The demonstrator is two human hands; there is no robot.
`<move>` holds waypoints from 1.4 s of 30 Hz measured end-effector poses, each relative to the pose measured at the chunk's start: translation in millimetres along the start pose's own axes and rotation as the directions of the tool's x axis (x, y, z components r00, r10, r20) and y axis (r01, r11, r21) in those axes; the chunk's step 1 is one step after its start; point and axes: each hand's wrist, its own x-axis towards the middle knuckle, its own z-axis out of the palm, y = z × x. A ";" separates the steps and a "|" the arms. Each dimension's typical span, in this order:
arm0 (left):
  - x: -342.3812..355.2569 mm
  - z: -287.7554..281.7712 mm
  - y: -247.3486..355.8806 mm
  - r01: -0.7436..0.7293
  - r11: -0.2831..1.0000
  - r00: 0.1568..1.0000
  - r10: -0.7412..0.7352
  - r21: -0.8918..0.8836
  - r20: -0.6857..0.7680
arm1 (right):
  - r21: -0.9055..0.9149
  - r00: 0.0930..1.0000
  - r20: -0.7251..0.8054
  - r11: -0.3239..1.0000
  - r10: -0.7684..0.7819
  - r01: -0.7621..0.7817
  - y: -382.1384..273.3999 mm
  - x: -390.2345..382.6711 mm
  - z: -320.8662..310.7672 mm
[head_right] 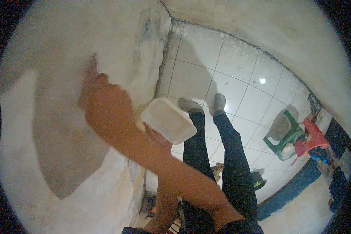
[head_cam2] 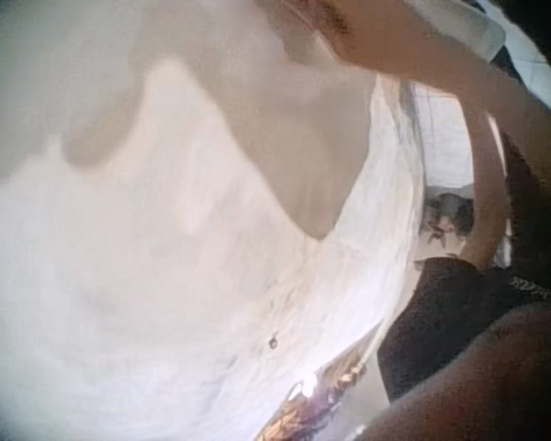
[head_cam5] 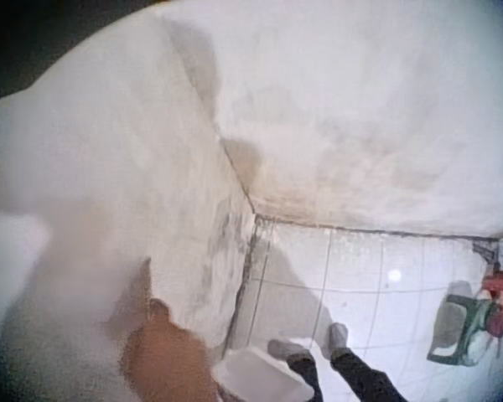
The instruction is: The person patches a wall by scoopng filler material from a container and applying it to the wall surface with a putty knife.
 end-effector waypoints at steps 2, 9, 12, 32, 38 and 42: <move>16.7 -16.4 -17.7 -0.011 0.998 0.996 0.016 -0.058 0.083 | 0.080 0.964 -0.223 0.982 -0.147 0.168 48.4 9.5 -11.2; 7.3 -28.1 -26.6 -0.130 0.991 0.991 0.130 0.003 0.023 | 0.481 0.924 0.295 0.797 0.244 -0.364 227.3 64.6 -42.7; 3.4 -37.2 -33.7 -0.084 0.996 0.991 0.084 0.002 -0.100 | 0.444 0.905 0.340 0.804 0.258 -0.396 311.4 86.4 -17.5; -0.6 -85.2 -49.0 -0.152 0.902 0.818 0.344 0.404 -0.460 | 0.203 0.963 0.100 0.943 0.249 -0.265 328.0 83.1 99.6; -17.7 -98.4 -36.2 -0.143 0.981 0.961 0.106 -0.134 -0.254 | 0.197 0.995 -0.071 0.978 0.076 -0.061 184.9 48.4 70.2; -30.9 -90.3 -30.0 -0.183 0.983 0.958 0.186 0.030 -0.218 | 0.234 0.995 -0.044 0.969 0.088 -0.076 110.4 32.1 42.6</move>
